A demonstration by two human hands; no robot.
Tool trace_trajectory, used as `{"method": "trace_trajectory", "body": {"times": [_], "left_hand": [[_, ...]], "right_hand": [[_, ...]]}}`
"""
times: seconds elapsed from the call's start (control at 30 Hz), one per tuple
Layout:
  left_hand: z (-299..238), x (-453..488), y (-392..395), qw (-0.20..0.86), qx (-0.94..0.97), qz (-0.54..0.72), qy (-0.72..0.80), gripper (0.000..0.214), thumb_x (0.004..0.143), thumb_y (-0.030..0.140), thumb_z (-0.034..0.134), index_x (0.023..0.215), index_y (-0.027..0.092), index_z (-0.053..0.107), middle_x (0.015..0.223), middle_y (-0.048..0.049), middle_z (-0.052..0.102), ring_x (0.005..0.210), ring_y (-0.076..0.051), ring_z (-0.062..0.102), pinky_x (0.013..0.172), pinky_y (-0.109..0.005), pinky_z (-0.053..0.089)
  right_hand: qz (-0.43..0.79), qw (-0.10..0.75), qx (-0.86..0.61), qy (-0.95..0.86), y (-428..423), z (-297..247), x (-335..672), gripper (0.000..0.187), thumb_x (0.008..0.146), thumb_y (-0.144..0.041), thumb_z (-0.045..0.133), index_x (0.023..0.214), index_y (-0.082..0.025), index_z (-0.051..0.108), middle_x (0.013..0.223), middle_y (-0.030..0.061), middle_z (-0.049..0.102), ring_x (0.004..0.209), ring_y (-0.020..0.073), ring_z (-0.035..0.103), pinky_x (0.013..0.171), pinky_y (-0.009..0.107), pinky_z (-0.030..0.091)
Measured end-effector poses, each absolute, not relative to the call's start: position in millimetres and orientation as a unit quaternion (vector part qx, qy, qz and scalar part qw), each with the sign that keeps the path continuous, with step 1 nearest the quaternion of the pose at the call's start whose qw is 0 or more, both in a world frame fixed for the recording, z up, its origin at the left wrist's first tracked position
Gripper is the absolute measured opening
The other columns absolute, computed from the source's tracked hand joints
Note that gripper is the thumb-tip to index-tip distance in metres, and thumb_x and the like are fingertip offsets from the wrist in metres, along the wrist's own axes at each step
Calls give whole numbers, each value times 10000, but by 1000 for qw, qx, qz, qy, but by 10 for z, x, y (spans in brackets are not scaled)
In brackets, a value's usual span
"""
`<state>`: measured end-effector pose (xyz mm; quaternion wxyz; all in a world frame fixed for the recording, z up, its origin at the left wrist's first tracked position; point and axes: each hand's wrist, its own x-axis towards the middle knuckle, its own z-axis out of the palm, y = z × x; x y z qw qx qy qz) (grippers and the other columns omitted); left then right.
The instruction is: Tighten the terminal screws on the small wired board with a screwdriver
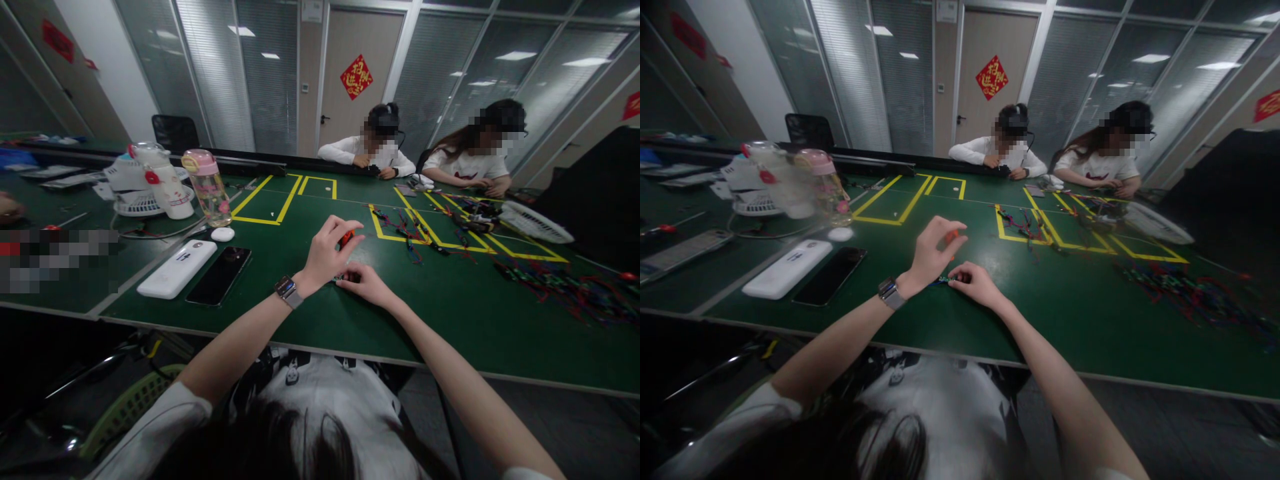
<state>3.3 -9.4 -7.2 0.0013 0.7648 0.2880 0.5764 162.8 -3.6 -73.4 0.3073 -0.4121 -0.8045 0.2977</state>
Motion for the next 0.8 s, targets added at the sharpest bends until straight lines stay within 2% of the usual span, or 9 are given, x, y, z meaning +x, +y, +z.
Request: {"method": "trace_trajectory", "body": {"times": [0.07,0.2,0.27,0.47,0.63,0.7,0.8], "left_hand": [[-73,29,-94,5,765,578,286,163,944,312,548,1057,205,598,890,-20,561,792,-137,556,706,-261,482],[-75,16,-94,42,771,573,274,268,1011,233,350,1176,215,560,1003,-50,594,869,-146,591,755,-281,493],[-75,12,-91,59,772,574,266,314,1009,191,304,1220,220,536,1056,-57,601,893,-146,603,771,-285,497],[-52,26,-90,39,762,582,281,276,958,142,436,1198,194,563,934,-31,573,828,-138,571,764,-275,478],[-41,28,-76,-5,741,601,299,157,881,216,633,1036,200,649,819,1,494,750,-133,507,698,-257,458],[-44,23,-72,-1,740,604,297,140,886,254,635,1015,203,658,814,3,492,737,-128,505,686,-251,458],[-43,12,-76,31,747,600,283,204,962,249,498,1100,200,641,904,-28,553,816,-138,555,743,-265,479]], "right_hand": [[297,307,-414,-804,-36,-732,1627,170,783,-271,682,908,-162,722,722,4,569,638,132,484,617,266,392],[297,308,-414,-803,-32,-734,1624,171,780,-282,682,899,-165,721,727,3,560,634,128,481,615,265,394],[296,308,-415,-803,-31,-733,1624,176,778,-280,683,903,-162,721,730,5,562,636,129,484,616,267,398],[293,315,-409,-805,-25,-751,1633,164,770,-259,694,900,-163,722,732,5,565,639,129,491,617,266,409],[258,325,-409,-813,-11,-804,1608,160,740,-244,735,879,-167,710,722,-4,552,624,124,480,595,257,392],[246,326,-408,-816,-1,-812,1588,144,746,-258,736,848,-163,699,723,-3,557,615,121,472,590,258,384],[254,327,-397,-819,35,-806,1566,137,738,-266,741,785,-158,673,687,-16,540,600,115,455,582,252,367]]}}
